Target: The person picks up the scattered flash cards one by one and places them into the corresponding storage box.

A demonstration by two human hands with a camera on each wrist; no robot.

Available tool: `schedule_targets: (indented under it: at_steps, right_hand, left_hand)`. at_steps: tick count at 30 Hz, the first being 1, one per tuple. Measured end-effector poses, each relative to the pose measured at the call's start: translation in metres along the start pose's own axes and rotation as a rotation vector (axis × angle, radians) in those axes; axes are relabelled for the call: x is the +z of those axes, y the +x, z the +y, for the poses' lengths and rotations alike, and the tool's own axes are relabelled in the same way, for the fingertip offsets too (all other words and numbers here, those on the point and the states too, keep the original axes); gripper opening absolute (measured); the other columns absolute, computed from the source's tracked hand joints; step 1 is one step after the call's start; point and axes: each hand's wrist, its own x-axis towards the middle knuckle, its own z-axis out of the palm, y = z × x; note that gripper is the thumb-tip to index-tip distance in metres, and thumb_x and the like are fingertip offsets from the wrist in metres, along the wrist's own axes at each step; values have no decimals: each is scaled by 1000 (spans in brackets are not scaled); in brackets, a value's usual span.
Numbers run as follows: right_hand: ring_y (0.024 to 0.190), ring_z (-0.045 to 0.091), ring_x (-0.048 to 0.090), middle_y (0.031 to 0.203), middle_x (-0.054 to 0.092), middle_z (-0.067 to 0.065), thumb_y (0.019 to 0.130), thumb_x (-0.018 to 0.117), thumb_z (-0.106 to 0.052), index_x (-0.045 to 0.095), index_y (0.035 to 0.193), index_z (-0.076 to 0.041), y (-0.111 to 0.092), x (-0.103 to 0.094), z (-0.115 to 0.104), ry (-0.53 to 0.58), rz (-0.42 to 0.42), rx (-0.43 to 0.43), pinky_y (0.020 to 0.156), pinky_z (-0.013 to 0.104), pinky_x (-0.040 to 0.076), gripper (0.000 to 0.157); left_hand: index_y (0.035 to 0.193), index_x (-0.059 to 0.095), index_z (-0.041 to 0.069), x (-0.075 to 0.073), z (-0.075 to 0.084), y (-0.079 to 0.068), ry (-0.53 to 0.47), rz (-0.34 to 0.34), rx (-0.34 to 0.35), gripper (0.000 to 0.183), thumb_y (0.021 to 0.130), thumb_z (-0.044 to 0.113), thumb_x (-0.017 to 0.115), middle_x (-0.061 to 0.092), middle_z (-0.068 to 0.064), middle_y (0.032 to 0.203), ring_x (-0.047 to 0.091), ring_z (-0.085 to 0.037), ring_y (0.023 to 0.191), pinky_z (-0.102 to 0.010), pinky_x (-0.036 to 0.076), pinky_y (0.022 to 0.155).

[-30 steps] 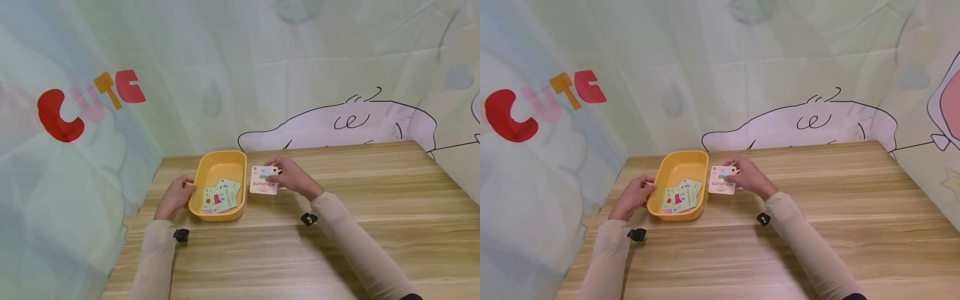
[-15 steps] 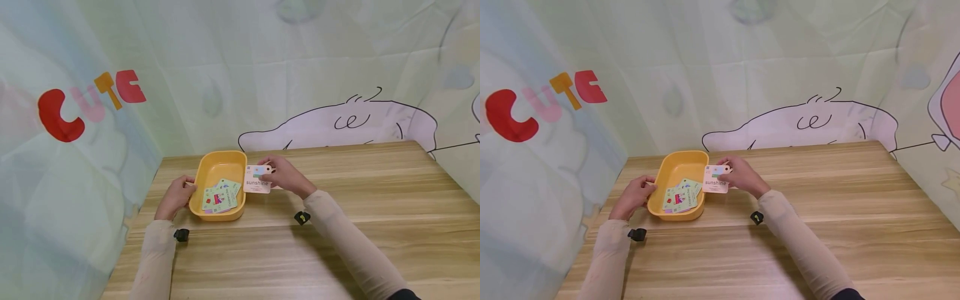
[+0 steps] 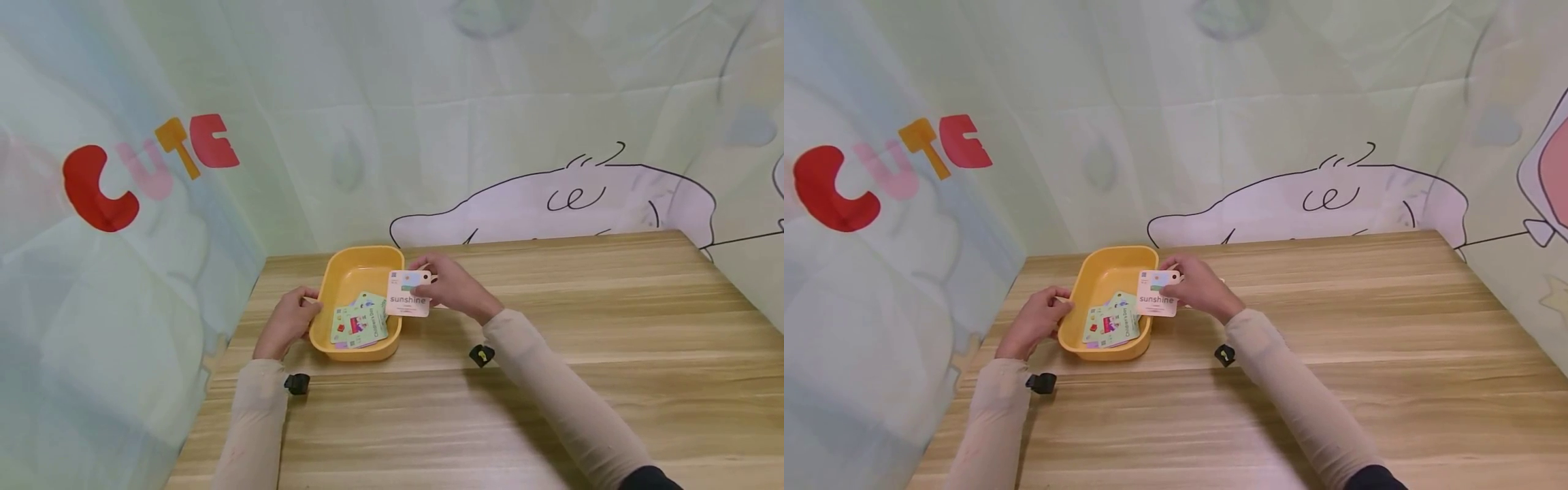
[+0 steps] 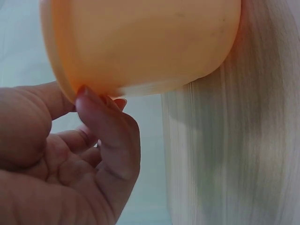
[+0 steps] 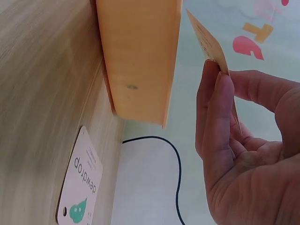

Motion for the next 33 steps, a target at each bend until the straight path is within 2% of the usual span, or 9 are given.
schedule_targets:
  at_steps: [12, 27, 33]
  right_hand:
    - [90, 23, 68, 119, 64, 11, 90, 75, -5, 60, 123, -11, 8, 12, -2, -28, 6, 9, 76, 45, 61, 37]
    - [95, 23, 67, 121, 63, 11, 90, 76, -5, 60, 121, -11, 16, 24, -3, -50, -2, -21, 72, 38, 61, 36]
    - [95, 24, 66, 119, 63, 11, 90, 75, -5, 60, 120, -12, 19, 27, -3, -38, -17, -15, 78, 45, 61, 34]
  left_hand:
    - [136, 51, 3, 0, 0, 0, 6, 6, -6, 34, 106, 19, 48, 52, -14, 100, 57, -21, 73, -29, 56, 61]
    - [136, 52, 4, 0, -2, 0, 6, 10, 4, 34, 106, 19, 49, 51, -13, 98, 56, -20, 70, -29, 55, 60]
    - [136, 52, 4, 0, -1, 0, 8, 15, -7, 34, 106, 20, 50, 51, -13, 99, 56, -20, 71, -28, 55, 61]
